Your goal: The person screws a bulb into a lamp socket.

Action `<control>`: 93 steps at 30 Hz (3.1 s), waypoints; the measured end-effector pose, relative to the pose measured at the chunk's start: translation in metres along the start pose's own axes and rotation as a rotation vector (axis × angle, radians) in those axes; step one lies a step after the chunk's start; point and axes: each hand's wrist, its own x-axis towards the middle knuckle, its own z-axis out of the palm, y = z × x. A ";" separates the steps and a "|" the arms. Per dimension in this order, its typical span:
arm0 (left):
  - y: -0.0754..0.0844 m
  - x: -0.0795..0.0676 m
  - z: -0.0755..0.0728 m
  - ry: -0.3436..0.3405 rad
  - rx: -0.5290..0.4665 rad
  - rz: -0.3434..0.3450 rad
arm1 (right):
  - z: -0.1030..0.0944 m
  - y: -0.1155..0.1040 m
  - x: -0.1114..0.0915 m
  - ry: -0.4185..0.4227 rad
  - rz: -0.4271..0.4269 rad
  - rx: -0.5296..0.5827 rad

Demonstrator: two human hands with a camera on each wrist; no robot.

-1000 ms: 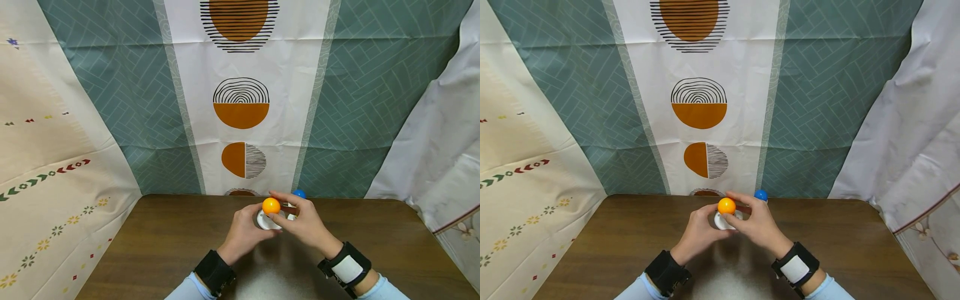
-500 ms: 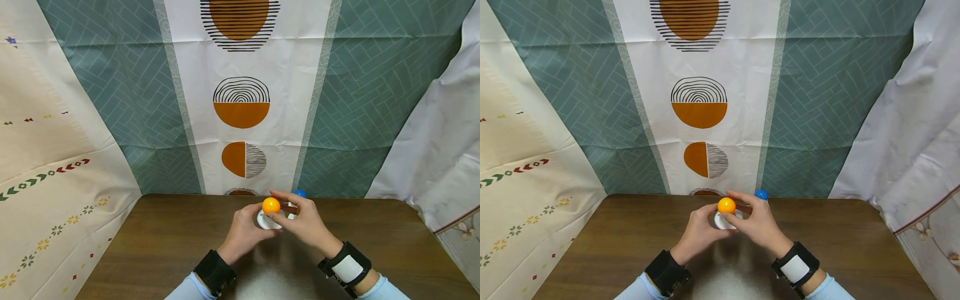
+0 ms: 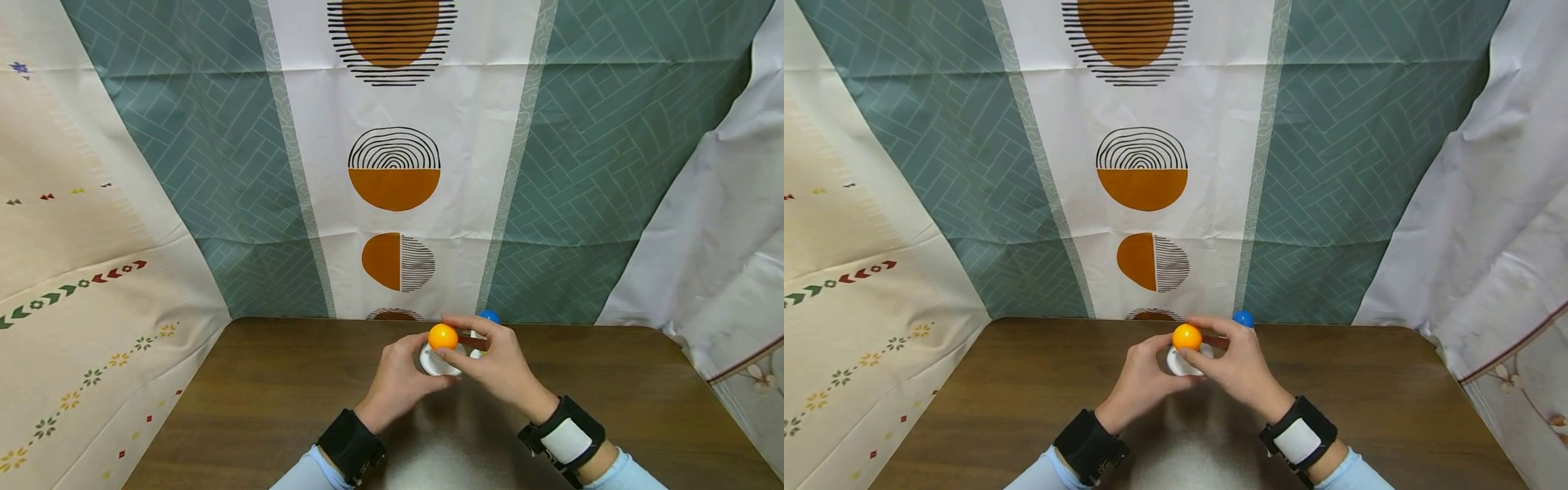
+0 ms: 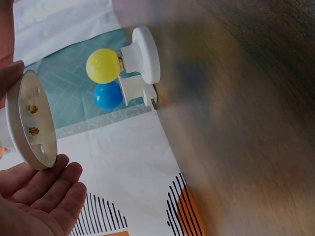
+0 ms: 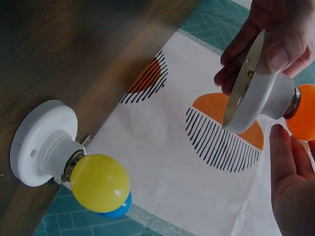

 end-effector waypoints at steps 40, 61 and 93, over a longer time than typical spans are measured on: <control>0.000 0.000 0.002 0.003 -0.011 0.028 | -0.002 0.019 -0.001 -0.039 -0.018 0.024; -0.001 0.000 0.004 0.000 -0.020 0.033 | -0.003 0.010 -0.001 -0.038 -0.001 0.035; 0.000 0.000 0.003 -0.011 -0.010 0.024 | -0.001 0.022 -0.002 -0.036 0.030 0.030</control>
